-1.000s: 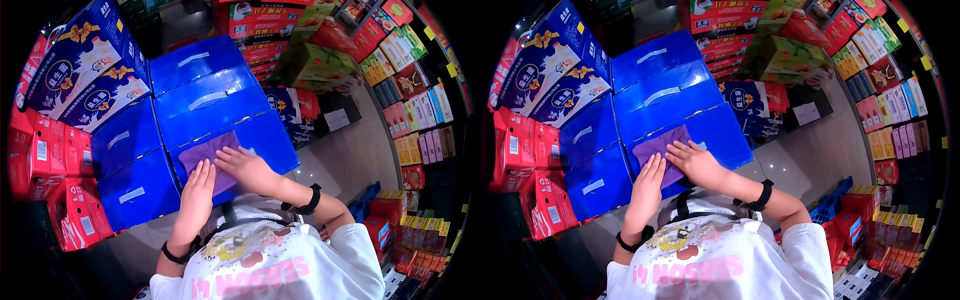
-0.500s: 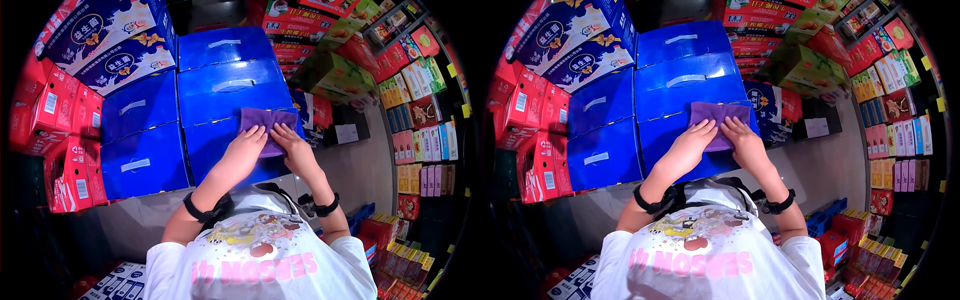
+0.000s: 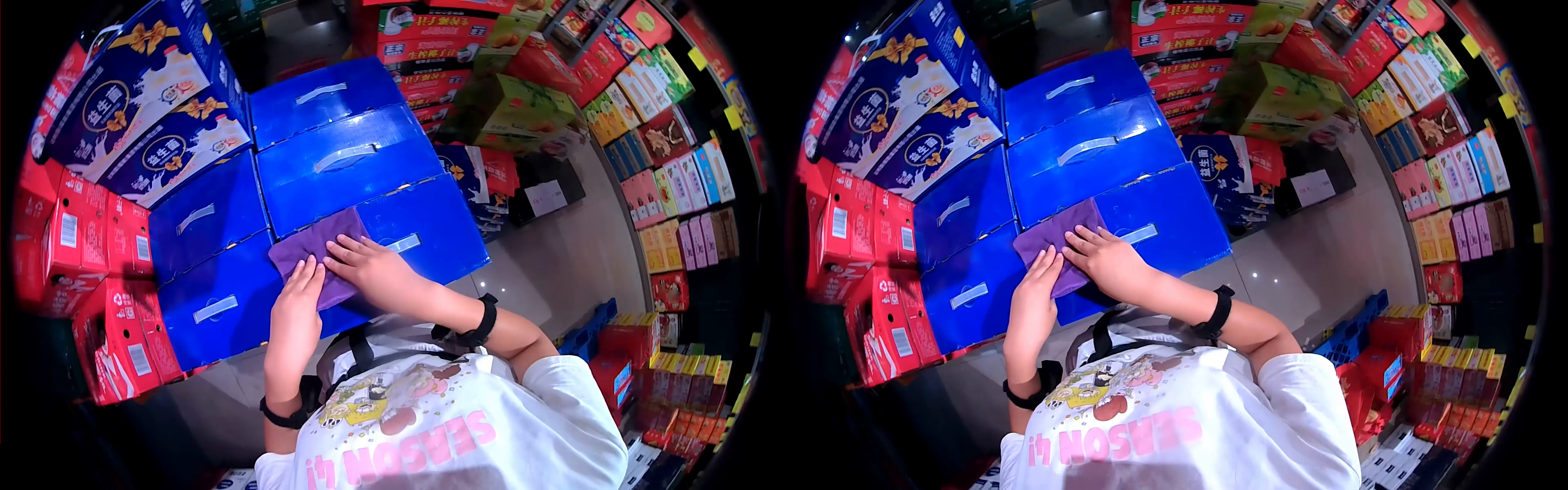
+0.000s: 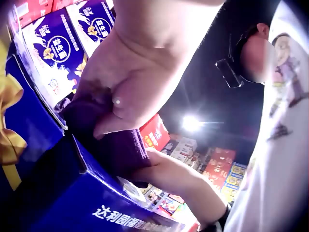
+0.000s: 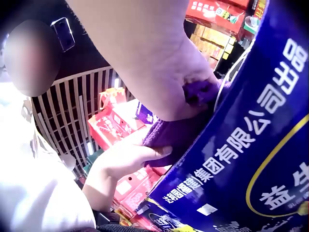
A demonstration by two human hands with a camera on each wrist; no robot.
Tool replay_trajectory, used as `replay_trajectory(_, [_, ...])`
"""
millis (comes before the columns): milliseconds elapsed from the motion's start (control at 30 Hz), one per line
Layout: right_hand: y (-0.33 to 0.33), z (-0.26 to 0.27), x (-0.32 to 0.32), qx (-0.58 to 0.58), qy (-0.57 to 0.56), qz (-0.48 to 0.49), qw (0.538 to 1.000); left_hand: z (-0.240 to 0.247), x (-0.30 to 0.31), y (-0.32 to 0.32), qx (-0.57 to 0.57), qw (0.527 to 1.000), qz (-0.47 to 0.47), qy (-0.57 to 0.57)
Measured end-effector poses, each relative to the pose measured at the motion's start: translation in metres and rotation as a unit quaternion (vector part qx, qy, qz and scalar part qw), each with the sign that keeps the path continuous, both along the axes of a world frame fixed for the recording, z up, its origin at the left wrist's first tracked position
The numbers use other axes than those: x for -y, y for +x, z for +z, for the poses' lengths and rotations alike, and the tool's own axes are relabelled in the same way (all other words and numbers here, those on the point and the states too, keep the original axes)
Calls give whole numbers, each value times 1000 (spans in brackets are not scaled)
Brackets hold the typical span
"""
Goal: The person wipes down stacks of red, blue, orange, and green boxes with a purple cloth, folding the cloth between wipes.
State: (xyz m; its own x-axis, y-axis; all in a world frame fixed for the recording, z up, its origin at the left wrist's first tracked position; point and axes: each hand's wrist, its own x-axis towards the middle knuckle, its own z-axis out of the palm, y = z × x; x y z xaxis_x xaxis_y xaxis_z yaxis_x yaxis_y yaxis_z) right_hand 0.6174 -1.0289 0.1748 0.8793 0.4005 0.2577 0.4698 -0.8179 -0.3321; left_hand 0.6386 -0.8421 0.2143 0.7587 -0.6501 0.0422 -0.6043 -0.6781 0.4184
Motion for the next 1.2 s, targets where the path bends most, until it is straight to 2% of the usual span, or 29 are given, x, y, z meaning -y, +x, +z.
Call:
replay_trajectory(33, [-6, 6, 4, -26, 8, 1, 1000, 0, 6, -2, 36, 998, -6, 42])
replay_trajectory(133, [-28, 8, 19, -52, 10, -30, 998, -9, 22, -4, 95, 990, -72, 73])
replay_trajectory(300, [-77, 10, 67, -61, 22, -127, 990, -24, 75, -12, 129, 970, -203, 47])
replay_trajectory(433, [-110, 18, 74, -105, 50, -211, 970, -32, 101, -19, 127, 956, -265, 27])
replay_trajectory(600, [-112, 17, 49, -79, 13, -268, 960, -27, 88, -17, 83, 957, -278, -15])
replay_trajectory(700, [-112, 19, 36, -79, 11, -247, 966, -22, 70, -19, 46, 959, -277, -29])
replay_trajectory(800, [-106, 25, 24, -102, 30, -192, 976, -20, 48, -28, 36, 972, -231, 0])
replay_trajectory(1033, [-77, 5, -6, -10, 41, -25, 999, -1, -9, -45, 18, 993, -113, 26])
replay_trajectory(1200, [-79, -4, 7, -8, 68, 28, 997, -11, 4, -68, 62, 996, -42, 41])
